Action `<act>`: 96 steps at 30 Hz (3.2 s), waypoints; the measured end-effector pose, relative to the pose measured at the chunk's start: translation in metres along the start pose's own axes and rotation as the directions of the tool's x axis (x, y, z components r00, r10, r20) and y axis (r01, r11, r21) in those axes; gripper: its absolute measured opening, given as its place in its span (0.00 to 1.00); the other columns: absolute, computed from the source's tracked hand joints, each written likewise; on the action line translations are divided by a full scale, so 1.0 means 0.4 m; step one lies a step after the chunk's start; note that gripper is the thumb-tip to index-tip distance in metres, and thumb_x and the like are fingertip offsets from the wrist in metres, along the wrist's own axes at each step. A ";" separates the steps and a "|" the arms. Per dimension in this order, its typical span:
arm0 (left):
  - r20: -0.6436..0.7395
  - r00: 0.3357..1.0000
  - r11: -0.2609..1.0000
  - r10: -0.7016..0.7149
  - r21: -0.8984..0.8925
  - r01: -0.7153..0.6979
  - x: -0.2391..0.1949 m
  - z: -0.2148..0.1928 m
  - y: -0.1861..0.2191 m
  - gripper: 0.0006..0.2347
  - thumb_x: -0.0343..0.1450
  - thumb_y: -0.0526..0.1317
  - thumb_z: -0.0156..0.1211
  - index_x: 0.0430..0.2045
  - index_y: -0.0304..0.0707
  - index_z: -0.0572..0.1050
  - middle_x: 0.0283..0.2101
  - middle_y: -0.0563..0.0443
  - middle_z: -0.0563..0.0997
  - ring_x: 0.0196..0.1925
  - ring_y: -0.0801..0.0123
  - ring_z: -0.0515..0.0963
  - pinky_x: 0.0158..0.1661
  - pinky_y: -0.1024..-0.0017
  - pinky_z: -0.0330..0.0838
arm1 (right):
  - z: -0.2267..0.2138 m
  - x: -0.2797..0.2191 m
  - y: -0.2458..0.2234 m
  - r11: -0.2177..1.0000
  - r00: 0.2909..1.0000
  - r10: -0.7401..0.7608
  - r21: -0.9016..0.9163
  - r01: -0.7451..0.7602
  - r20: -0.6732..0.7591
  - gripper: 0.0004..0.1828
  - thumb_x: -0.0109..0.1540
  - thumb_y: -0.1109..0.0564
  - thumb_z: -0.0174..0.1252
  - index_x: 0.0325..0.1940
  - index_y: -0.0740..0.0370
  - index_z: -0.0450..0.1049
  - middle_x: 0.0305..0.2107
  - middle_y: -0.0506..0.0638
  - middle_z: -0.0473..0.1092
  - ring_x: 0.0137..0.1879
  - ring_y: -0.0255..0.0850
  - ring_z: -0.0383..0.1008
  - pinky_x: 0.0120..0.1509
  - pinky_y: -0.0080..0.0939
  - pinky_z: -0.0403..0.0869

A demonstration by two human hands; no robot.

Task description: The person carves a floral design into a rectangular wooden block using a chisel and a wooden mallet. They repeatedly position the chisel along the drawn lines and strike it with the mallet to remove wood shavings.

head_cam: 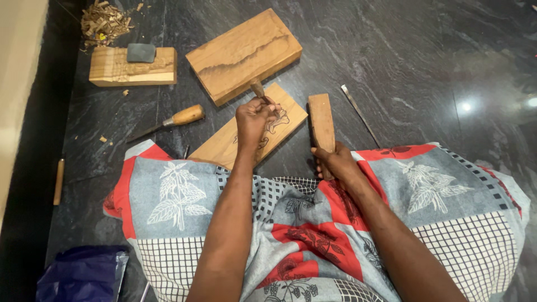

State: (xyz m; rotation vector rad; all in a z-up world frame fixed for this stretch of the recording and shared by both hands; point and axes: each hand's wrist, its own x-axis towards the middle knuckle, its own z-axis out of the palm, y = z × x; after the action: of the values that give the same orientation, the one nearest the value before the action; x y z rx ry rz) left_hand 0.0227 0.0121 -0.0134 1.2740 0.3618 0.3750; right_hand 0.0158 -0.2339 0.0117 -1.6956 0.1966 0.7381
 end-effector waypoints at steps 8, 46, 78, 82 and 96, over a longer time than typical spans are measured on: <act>-0.033 0.998 0.999 0.045 -0.027 -0.046 0.009 -0.015 0.015 0.04 0.73 0.26 0.56 0.35 0.27 0.79 0.34 0.44 0.86 0.35 0.69 0.86 0.33 0.76 0.82 | -0.002 0.001 0.006 1.000 1.000 -0.004 -0.018 0.005 0.018 0.19 0.60 0.53 0.64 0.47 0.67 0.68 0.25 0.49 0.69 0.24 0.37 0.70 0.24 0.39 0.73; -0.251 0.954 0.966 0.165 -0.152 -0.207 -0.033 -0.177 0.282 0.02 0.73 0.27 0.59 0.31 0.28 0.78 0.31 0.41 0.85 0.28 0.68 0.85 0.28 0.77 0.80 | -0.007 0.019 0.033 1.000 1.000 -0.015 -0.008 0.015 0.027 0.17 0.60 0.53 0.64 0.46 0.66 0.68 0.24 0.49 0.69 0.23 0.37 0.69 0.25 0.40 0.74; -0.234 0.972 0.968 0.016 -0.241 -0.074 0.019 -0.149 0.159 0.01 0.72 0.27 0.60 0.32 0.29 0.78 0.35 0.40 0.85 0.33 0.62 0.87 0.33 0.69 0.83 | -0.006 0.024 0.030 1.000 1.000 0.000 -0.019 0.000 0.023 0.18 0.60 0.53 0.64 0.46 0.66 0.69 0.24 0.49 0.69 0.23 0.37 0.69 0.24 0.40 0.73; -0.161 0.987 0.996 -0.015 -0.084 0.001 0.068 -0.148 0.159 0.02 0.72 0.27 0.58 0.32 0.27 0.78 0.34 0.41 0.86 0.32 0.65 0.87 0.32 0.75 0.83 | -0.010 0.020 0.028 1.000 1.000 0.003 -0.015 -0.003 0.028 0.18 0.60 0.53 0.64 0.46 0.67 0.68 0.24 0.49 0.69 0.23 0.37 0.70 0.24 0.41 0.74; -0.176 0.983 0.984 0.055 0.176 -0.023 0.067 -0.146 0.113 0.02 0.69 0.28 0.62 0.30 0.30 0.81 0.30 0.45 0.86 0.30 0.71 0.87 0.29 0.77 0.82 | -0.006 0.018 0.020 1.000 1.000 -0.001 -0.026 0.002 0.022 0.18 0.60 0.54 0.64 0.46 0.67 0.68 0.23 0.49 0.69 0.23 0.37 0.70 0.25 0.40 0.73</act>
State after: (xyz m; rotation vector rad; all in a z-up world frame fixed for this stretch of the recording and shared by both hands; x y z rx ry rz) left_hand 0.0165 0.0854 0.0140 1.4234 0.5331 0.5031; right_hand 0.0181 -0.2364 0.0013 -1.7113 0.1706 0.7610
